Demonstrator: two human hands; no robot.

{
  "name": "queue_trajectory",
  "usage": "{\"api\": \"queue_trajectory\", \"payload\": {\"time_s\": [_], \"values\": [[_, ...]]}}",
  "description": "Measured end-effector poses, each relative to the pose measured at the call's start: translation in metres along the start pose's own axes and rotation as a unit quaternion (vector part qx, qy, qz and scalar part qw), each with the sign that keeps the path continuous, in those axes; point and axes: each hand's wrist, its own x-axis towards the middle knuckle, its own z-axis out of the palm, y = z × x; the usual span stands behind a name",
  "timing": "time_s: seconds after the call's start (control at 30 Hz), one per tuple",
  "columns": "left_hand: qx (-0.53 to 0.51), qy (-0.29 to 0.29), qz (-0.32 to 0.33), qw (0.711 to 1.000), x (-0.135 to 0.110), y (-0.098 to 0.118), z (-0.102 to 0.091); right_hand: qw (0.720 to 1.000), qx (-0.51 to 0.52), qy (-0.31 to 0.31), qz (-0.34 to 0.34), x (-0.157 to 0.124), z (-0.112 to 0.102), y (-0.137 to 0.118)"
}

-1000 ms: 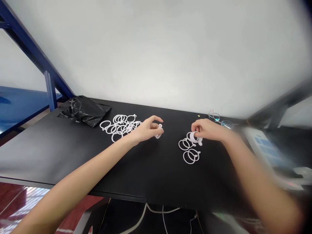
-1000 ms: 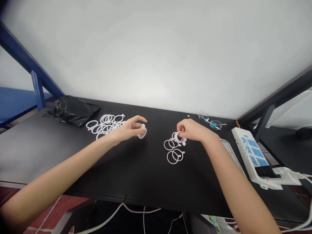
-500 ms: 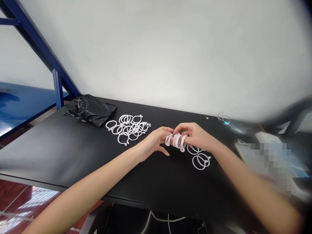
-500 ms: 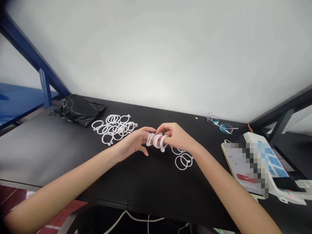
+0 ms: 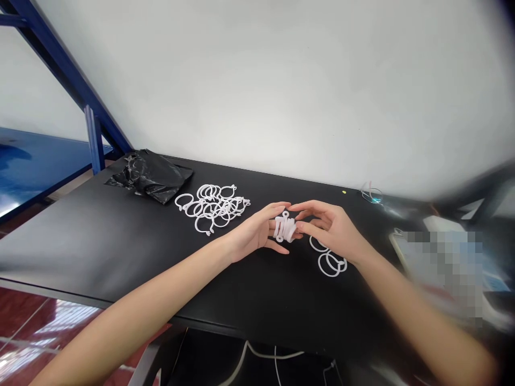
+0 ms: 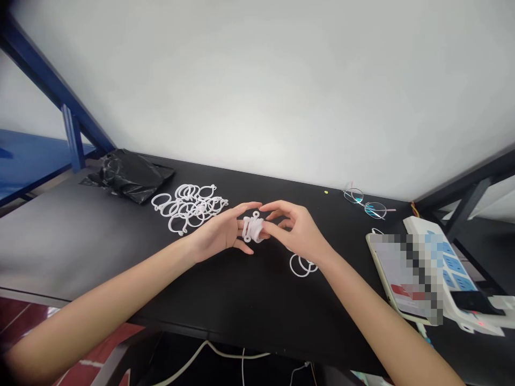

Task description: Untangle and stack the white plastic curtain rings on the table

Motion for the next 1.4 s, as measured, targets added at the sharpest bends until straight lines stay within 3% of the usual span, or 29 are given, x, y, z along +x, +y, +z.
{"api": "queue_trajectory", "payload": {"time_s": [0.07, 0.2, 0.37, 0.47, 0.57, 0.67, 0.77, 0.83, 0.93, 1.0, 1.1, 1.17, 1.3, 1.4], "values": [[0.021, -0.005, 0.006, 1.000, -0.002, 0.002, 0.002, 1.000, 0.030, 0.005, 0.001, -0.001, 0.001, 0.005], [0.031, -0.013, 0.000, 0.999, -0.004, 0.003, 0.007, 0.995, 0.086, -0.051, 0.015, -0.009, 0.007, 0.009], [-0.023, -0.013, -0.012, 1.000, -0.002, -0.001, 0.004, 0.994, 0.074, -0.033, -0.079, -0.023, 0.014, 0.007], [-0.041, -0.023, -0.010, 0.999, 0.000, -0.004, -0.001, 0.987, 0.061, 0.023, -0.145, -0.026, 0.015, 0.008], [-0.036, -0.047, -0.012, 0.998, 0.001, -0.005, -0.003, 0.981, 0.068, 0.067, -0.168, -0.024, 0.015, 0.009], [-0.042, -0.055, -0.015, 0.998, 0.000, -0.005, -0.002, 0.986, 0.021, 0.030, -0.163, -0.025, 0.016, 0.009], [-0.053, -0.043, -0.013, 0.998, 0.000, -0.003, -0.002, 0.977, -0.017, 0.007, -0.210, -0.031, 0.020, 0.008], [-0.043, -0.034, 0.002, 0.998, 0.000, -0.003, -0.002, 0.973, 0.001, 0.086, -0.214, -0.033, 0.021, 0.009], [0.014, -0.033, 0.040, 0.999, 0.000, -0.005, -0.001, 0.965, 0.052, 0.233, -0.109, -0.030, 0.019, 0.015], [0.067, -0.032, 0.068, 0.995, -0.001, -0.007, 0.001, 0.977, 0.089, 0.195, -0.017, -0.024, 0.016, 0.019], [0.129, -0.049, 0.110, 0.984, -0.005, -0.010, 0.008, 0.984, 0.163, 0.008, 0.071, -0.018, 0.014, 0.023], [0.156, -0.076, 0.122, 0.977, -0.008, -0.011, 0.012, 0.972, 0.207, -0.069, 0.090, -0.018, 0.016, 0.022], [0.198, -0.117, 0.101, 0.968, -0.013, -0.010, 0.017, 0.964, 0.229, -0.097, 0.094, -0.021, 0.026, 0.016], [0.229, -0.126, 0.101, 0.960, -0.014, -0.010, 0.019, 0.979, 0.189, -0.052, 0.064, -0.023, 0.033, 0.017]]}}
